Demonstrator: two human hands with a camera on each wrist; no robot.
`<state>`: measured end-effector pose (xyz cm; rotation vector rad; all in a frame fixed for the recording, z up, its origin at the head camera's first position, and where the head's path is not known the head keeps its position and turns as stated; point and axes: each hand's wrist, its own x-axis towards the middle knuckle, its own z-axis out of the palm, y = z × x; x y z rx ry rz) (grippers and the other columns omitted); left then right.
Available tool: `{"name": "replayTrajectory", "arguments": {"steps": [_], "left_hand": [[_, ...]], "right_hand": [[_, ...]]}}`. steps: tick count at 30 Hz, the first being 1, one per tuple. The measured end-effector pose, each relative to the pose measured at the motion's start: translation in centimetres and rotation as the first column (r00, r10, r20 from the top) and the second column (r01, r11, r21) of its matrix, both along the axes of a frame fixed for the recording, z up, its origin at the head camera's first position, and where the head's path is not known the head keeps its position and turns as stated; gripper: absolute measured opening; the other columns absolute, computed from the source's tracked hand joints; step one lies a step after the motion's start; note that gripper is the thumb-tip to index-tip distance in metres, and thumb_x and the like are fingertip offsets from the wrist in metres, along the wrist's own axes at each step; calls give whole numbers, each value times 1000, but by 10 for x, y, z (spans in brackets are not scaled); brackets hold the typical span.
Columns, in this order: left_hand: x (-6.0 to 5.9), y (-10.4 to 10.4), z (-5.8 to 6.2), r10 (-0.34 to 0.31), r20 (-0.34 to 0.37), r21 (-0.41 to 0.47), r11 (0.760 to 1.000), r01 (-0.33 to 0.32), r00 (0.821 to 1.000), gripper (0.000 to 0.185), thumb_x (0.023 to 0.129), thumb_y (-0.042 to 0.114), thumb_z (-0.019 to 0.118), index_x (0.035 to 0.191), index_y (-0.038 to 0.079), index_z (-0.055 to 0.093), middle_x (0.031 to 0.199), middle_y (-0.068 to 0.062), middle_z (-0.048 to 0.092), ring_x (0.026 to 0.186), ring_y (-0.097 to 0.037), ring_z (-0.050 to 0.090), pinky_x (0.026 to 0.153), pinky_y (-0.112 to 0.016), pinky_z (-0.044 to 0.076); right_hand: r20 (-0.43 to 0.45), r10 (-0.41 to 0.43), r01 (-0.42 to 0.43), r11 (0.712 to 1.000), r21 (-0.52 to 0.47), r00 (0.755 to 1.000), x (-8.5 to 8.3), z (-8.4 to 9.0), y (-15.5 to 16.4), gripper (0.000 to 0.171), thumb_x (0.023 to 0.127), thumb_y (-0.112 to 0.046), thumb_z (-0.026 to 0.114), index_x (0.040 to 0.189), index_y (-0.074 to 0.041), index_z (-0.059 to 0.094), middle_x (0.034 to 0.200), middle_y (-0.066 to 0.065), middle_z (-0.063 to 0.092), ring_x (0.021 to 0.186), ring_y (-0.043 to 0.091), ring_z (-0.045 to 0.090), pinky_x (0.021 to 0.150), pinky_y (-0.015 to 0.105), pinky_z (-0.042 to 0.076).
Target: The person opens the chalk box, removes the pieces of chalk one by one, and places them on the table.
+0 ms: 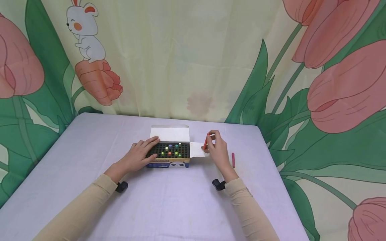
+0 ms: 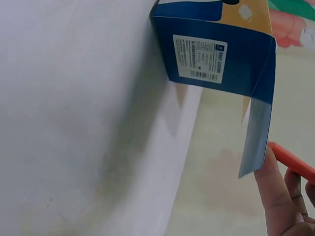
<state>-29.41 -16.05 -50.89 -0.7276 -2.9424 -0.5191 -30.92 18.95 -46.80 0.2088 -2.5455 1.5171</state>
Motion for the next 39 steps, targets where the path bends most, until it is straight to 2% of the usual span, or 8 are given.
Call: {"name": "replayTrajectory", "arguments": {"steps": [5, 10, 14, 17, 21, 27, 35, 39], "left_hand": [[1, 1, 1, 0, 4, 2, 1000, 0, 1000, 71, 107, 57, 46, 166, 23, 27, 172, 1, 25, 128, -34, 50, 100, -59, 39], [1, 1, 2, 1, 7, 9, 1000, -1, 1000, 71, 107, 57, 45, 166, 23, 27, 172, 1, 25, 128, -34, 50, 100, -59, 39], [0, 0, 1, 4, 3, 9, 1000, -4, 1000, 71, 106, 57, 45, 166, 23, 27, 172, 2, 25, 127, -35, 50, 100, -59, 39], [0, 1, 0, 4, 0, 7, 1000, -4, 1000, 71, 107, 57, 46, 166, 23, 27, 172, 1, 25, 127, -35, 50, 100, -59, 39], [0, 1, 0, 3, 2, 9, 1000, -4, 1000, 71, 107, 57, 45, 166, 23, 27, 172, 1, 25, 127, -35, 50, 101, -60, 38], [0, -1, -2, 7, -1, 6, 1000, -7, 1000, 72, 106, 58, 45, 166, 23, 26, 172, 1, 25, 129, -36, 50, 102, -61, 38], [-1, -1, -1, 5, 8, 7, 1000, -5, 1000, 72, 107, 58, 45, 167, 24, 25, 172, 1, 25, 130, -37, 49, 103, -62, 38], [1, 0, 0, -2, 7, 12, 1000, 2, 1000, 72, 107, 58, 45, 166, 23, 26, 172, 0, 25, 129, -36, 50, 102, -62, 38]], "right_hand": [[-7, -19, 19, 999, -29, 1000, 1, -7, 13, 31, 111, -22, 49, 136, -3, 46, 109, 21, 59, 82, 35, 78, 67, 29, 62], [27, -31, 33, 997, -63, 999, 4, -15, 27, 32, 112, -28, 48, 133, -4, 47, 106, 20, 59, 83, 37, 78, 69, 31, 62], [86, -39, 43, 998, -45, 995, 6, -21, 37, 35, 112, -29, 47, 134, -3, 46, 108, 22, 59, 87, 40, 77, 71, 33, 62], [130, -57, 55, 998, 21, 990, 7, -26, 44, 35, 112, -28, 46, 137, -3, 46, 110, 22, 59, 86, 35, 78, 74, 35, 62], [224, -62, 48, 997, 66, 973, 8, -33, 55, 35, 112, -29, 45, 138, -6, 46, 113, 21, 59, 83, 28, 78, 74, 36, 62], [358, -50, 46, 999, 19, 932, 6, -42, 68, 35, 112, -30, 46, 137, -6, 46, 119, 23, 55, 81, 25, 77, 71, 35, 63], [370, -136, 104, 989, 104, 919, 7, -45, 78, 31, 109, -27, 49, 130, -4, 52, 103, 17, 64, 71, 17, 74, 63, 32, 61], [360, -165, 124, 983, 134, 918, 8, -45, 83, 32, 108, -25, 50, 129, -2, 55, 106, 17, 63, 71, 15, 72, 62, 31, 61]]}}
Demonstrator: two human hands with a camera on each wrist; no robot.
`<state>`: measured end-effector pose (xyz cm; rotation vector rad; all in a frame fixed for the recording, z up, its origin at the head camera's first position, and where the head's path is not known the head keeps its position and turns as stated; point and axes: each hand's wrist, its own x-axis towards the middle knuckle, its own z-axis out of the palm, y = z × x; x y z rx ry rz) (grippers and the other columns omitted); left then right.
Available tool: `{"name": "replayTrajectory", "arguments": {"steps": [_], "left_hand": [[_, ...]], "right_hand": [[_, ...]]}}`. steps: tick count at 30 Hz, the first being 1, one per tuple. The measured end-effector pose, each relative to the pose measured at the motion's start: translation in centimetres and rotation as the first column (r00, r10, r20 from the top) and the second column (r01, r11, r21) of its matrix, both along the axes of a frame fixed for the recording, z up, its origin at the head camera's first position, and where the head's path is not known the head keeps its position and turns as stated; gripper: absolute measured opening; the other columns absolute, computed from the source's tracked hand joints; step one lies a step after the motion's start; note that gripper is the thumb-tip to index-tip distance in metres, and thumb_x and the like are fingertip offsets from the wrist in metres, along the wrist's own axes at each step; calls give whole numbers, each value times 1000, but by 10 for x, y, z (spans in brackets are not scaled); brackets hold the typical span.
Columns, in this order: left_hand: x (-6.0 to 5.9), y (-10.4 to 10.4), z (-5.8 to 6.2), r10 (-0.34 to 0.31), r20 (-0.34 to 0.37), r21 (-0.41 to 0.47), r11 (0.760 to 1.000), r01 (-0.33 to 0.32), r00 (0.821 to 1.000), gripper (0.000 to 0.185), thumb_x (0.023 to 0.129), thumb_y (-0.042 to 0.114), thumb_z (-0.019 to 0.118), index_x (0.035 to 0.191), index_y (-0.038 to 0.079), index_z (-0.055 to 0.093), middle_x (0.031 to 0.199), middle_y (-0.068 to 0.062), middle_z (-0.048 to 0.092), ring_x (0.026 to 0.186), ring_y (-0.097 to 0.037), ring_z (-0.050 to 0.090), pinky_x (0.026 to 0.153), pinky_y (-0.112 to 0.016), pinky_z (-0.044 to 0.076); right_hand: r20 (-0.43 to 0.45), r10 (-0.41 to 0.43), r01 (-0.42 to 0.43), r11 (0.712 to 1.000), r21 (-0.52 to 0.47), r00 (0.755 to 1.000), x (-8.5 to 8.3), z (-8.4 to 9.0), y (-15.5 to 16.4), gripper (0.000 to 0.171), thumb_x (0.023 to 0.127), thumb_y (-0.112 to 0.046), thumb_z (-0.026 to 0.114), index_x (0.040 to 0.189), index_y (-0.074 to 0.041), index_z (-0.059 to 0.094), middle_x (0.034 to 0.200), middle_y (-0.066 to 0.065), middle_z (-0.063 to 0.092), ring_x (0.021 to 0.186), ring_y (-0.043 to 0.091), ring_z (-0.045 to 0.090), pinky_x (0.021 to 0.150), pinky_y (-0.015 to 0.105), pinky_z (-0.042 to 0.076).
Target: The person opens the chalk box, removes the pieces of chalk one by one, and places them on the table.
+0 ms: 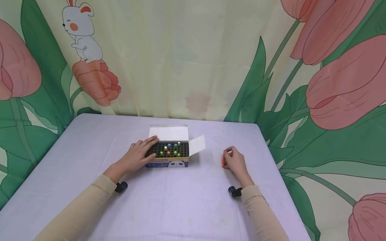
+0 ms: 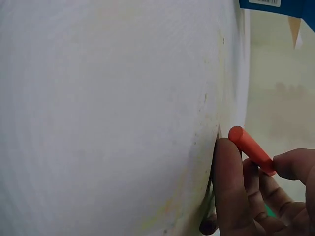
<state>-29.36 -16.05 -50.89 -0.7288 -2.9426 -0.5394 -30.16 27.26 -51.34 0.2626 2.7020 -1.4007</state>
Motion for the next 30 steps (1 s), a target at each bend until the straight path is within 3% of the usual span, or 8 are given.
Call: {"name": "replayTrajectory", "arguments": {"steps": [4, 11, 20, 26, 30], "left_hand": [[1, 0, 1, -4, 0, 8, 1000, 4, 1000, 72, 106, 58, 45, 166, 23, 26, 172, 0, 25, 128, -36, 50, 101, -62, 38], [-2, -1, -1, 0, -12, 6, 1000, 0, 1000, 72, 107, 59, 44, 166, 23, 27, 172, 1, 25, 127, -36, 51, 102, -62, 39], [-2, -1, -2, 5, 3, 6, 1000, -5, 1000, 71, 106, 58, 45, 166, 24, 26, 172, 1, 25, 127, -36, 50, 102, -61, 39], [-1, -1, -4, 0, 0, 19, 1000, 0, 1000, 72, 106, 59, 45, 167, 24, 25, 172, 0, 24, 129, -37, 49, 101, -61, 39], [-1, -1, -4, -1, 4, 23, 1000, 1, 1000, 73, 106, 59, 45, 167, 24, 25, 172, 0, 24, 131, -37, 49, 103, -62, 38]], "right_hand": [[-6, -22, 23, 998, 57, 1000, -1, -1, 4, 34, 107, -26, 51, 130, -1, 57, 110, 17, 61, 70, 13, 69, 59, 29, 60], [-21, -54, 56, 995, 87, 998, -2, 1, 9, 32, 106, -25, 52, 126, -1, 61, 100, 15, 62, 66, 14, 65, 56, 29, 57], [-70, -51, 62, 985, 159, 996, -5, 1, 18, 31, 104, -19, 51, 118, 7, 61, 93, 21, 66, 57, 13, 64, 52, 28, 55], [-80, -54, 72, 969, 238, 995, -10, -1, 22, 36, 106, -20, 47, 123, 9, 59, 109, 28, 55, 50, 12, 61, 50, 28, 54], [-65, -29, 46, 962, 271, 997, -12, -2, 24, 36, 107, -20, 46, 124, 9, 58, 104, 29, 56, 48, 13, 60, 50, 29, 52]]}}
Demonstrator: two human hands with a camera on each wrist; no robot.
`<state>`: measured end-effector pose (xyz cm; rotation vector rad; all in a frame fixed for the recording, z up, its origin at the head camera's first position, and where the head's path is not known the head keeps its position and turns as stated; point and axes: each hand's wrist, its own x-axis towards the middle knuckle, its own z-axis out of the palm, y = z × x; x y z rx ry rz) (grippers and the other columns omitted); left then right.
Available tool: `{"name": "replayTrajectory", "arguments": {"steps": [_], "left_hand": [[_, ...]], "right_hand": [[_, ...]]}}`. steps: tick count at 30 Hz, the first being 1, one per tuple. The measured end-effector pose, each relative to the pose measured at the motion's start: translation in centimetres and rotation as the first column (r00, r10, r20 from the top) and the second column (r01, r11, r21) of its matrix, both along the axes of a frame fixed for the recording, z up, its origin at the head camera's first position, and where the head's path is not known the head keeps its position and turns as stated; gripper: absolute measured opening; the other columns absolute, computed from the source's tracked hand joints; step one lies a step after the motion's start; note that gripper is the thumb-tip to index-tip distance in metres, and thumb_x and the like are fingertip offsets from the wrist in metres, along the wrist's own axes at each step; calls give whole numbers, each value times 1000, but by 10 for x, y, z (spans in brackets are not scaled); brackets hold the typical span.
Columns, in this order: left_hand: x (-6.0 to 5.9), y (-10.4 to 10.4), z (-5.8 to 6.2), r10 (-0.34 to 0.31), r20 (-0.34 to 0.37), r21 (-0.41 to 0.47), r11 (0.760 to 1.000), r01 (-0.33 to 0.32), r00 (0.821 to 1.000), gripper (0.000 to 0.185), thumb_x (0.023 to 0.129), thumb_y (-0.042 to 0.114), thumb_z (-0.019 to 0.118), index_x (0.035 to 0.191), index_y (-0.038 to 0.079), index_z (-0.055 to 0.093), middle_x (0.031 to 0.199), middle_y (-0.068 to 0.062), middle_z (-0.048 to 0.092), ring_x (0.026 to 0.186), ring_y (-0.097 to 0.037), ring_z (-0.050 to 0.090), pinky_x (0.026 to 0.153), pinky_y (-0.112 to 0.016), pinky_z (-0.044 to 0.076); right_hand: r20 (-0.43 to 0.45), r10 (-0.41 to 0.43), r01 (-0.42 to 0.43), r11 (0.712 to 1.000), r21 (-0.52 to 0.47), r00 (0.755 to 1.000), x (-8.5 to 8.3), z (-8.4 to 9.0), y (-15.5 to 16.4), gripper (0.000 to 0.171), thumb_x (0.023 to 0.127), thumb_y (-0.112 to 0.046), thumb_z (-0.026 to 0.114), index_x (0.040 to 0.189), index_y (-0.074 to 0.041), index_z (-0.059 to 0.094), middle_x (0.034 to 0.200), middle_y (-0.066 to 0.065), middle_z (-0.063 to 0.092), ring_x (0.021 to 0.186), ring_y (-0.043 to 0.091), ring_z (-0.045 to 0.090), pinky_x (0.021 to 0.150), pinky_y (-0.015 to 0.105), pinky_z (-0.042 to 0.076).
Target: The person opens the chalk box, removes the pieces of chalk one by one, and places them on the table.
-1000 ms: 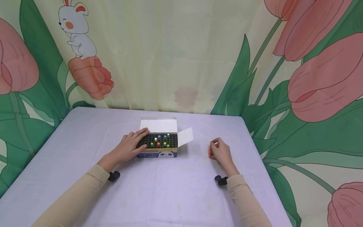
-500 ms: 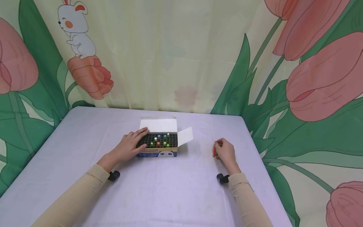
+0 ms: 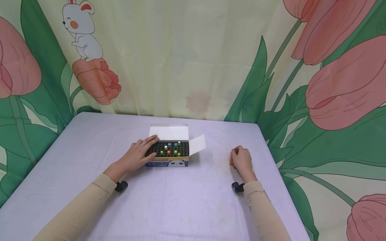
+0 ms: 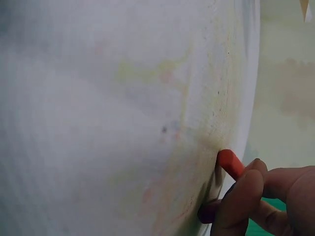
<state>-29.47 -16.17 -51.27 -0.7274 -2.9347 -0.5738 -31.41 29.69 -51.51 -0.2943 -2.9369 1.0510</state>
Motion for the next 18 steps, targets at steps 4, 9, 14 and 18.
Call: {"name": "replayTrajectory", "arguments": {"steps": [4, 9, 14, 18], "left_hand": [[0, 0, 2, 0, 13, -3, 1000, 0, 1000, 73, 107, 58, 45, 167, 24, 24, 173, 0, 23, 132, -38, 48, 104, -62, 37], [-1, 1, 2, -2, 20, -9, 1000, 2, 1000, 73, 106, 58, 45, 167, 24, 24, 173, 0, 22, 133, -38, 48, 105, -62, 37], [0, 1, 3, 2, 21, -9, 1000, -2, 1000, 73, 106, 57, 46, 167, 24, 24, 173, 1, 22, 133, -39, 48, 105, -62, 38], [2, 0, 6, 3, 31, -8, 1000, -3, 1000, 73, 107, 56, 47, 167, 23, 23, 173, 0, 21, 134, -40, 47, 105, -64, 37]], "right_hand": [[1, 31, -31, 998, 55, 1000, -2, -1, 2, 33, 106, -18, 49, 121, 9, 60, 100, 28, 58, 48, 14, 60, 55, 29, 50], [-12, 66, -65, 995, 71, 998, -2, -1, 4, 30, 104, -10, 52, 124, 10, 60, 90, 22, 66, 48, 14, 59, 57, 29, 49], [7, 100, -100, 993, 58, 995, -3, 1, 4, 27, 105, -7, 50, 123, 9, 61, 64, 9, 62, 47, 14, 58, 55, 30, 48], [18, 105, -106, 993, 48, 994, -5, 0, 2, 27, 105, -8, 49, 123, 8, 60, 65, 9, 61, 48, 15, 58, 54, 31, 48]]}}
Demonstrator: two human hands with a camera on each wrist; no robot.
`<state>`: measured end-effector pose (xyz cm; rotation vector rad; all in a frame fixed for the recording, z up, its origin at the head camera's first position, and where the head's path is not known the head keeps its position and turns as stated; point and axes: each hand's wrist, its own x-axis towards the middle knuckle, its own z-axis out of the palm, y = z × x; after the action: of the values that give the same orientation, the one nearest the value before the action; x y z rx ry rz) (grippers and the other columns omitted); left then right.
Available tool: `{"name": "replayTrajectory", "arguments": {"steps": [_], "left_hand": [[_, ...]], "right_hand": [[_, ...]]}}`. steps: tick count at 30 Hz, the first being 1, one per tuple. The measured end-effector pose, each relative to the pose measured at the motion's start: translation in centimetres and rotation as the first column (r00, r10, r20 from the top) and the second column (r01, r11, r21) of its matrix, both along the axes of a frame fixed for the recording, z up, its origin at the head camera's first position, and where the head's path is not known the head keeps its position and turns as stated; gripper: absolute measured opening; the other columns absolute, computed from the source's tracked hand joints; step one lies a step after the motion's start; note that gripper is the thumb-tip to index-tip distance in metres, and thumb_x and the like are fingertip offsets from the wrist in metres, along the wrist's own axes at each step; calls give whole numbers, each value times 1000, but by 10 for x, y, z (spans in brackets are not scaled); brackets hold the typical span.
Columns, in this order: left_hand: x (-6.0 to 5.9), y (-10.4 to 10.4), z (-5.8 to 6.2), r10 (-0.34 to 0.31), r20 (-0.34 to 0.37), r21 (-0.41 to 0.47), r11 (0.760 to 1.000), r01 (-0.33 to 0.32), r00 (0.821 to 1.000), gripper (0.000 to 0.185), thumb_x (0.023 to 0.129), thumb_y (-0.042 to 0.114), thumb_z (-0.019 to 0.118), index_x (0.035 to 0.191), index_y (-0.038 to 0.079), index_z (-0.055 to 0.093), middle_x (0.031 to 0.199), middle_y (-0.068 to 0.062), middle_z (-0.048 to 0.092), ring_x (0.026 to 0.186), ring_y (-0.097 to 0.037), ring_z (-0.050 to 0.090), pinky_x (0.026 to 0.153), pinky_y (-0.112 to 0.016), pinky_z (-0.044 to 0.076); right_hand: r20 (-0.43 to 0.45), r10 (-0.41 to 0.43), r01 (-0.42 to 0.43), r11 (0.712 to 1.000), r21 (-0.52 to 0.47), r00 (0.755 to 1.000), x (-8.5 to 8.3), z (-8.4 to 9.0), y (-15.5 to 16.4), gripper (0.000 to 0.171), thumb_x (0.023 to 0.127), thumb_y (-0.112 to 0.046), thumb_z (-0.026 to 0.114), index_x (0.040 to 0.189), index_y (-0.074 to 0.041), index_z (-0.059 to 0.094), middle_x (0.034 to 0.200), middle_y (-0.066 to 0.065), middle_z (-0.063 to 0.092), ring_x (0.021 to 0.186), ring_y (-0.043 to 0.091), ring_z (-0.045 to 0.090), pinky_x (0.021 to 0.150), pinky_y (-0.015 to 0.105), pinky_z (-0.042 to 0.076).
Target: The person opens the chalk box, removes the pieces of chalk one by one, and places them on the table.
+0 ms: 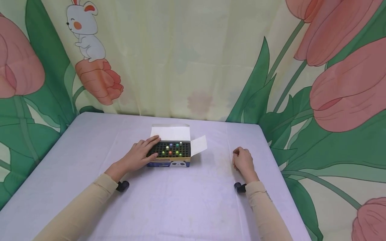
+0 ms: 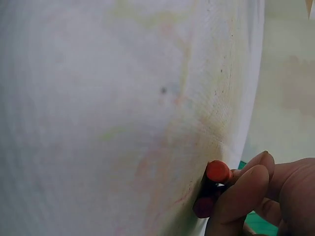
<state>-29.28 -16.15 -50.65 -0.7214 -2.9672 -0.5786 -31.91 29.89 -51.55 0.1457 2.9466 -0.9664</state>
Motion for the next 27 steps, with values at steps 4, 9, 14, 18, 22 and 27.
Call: {"name": "replayTrajectory", "arguments": {"steps": [4, 9, 14, 18, 22, 27], "left_hand": [[0, 1, 0, 2, 2, -4, 1000, -2, 1000, 73, 107, 56, 47, 167, 23, 23, 173, 0, 21, 135, -40, 46, 106, -64, 36], [-1, 1, 0, 3, -3, -7, 1000, -3, 1000, 74, 106, 56, 47, 167, 22, 24, 173, -1, 22, 134, -40, 47, 105, -64, 37], [-1, 2, -1, -2, -5, -2, 1000, 1, 1000, 74, 106, 56, 48, 167, 22, 24, 173, -1, 22, 133, -39, 47, 105, -64, 38], [-2, 3, -2, -4, -9, -4, 1000, 4, 1000, 73, 106, 56, 47, 167, 22, 24, 173, -1, 22, 134, -40, 47, 104, -63, 38], [-2, 3, -3, 0, -9, -6, 1000, 0, 1000, 73, 107, 57, 46, 167, 23, 23, 173, 0, 22, 134, -40, 47, 105, -63, 38], [-2, 2, -4, 3, -14, -9, 1000, -3, 1000, 73, 107, 57, 46, 167, 23, 23, 173, -1, 21, 133, -39, 47, 105, -64, 38]], "right_hand": [[-4, -4, 4, 1000, 4, 1000, 0, -2, 1, 28, 105, -9, 49, 124, 7, 61, 65, 8, 61, 48, 15, 58, 53, 31, 48], [-12, -5, 5, 1000, 15, 1000, -1, -2, 0, 27, 105, -9, 49, 123, 8, 62, 66, 8, 61, 49, 15, 57, 53, 30, 47], [11, -11, 11, 1000, 2, 1000, -1, -2, 1, 28, 105, -11, 49, 124, 7, 61, 69, 10, 61, 50, 15, 57, 53, 31, 48], [39, -19, 20, 1000, -5, 999, -1, -1, 4, 31, 105, -15, 50, 126, 6, 60, 76, 14, 62, 52, 16, 58, 55, 31, 49], [56, -33, 33, 999, 9, 998, -1, 0, 5, 34, 105, -20, 51, 127, 5, 59, 96, 20, 64, 63, 20, 61, 57, 30, 51], [49, -45, 44, 999, 17, 998, -1, 4, 5, 37, 105, -23, 51, 127, 5, 59, 109, 24, 62, 70, 21, 62, 59, 29, 50]]}}
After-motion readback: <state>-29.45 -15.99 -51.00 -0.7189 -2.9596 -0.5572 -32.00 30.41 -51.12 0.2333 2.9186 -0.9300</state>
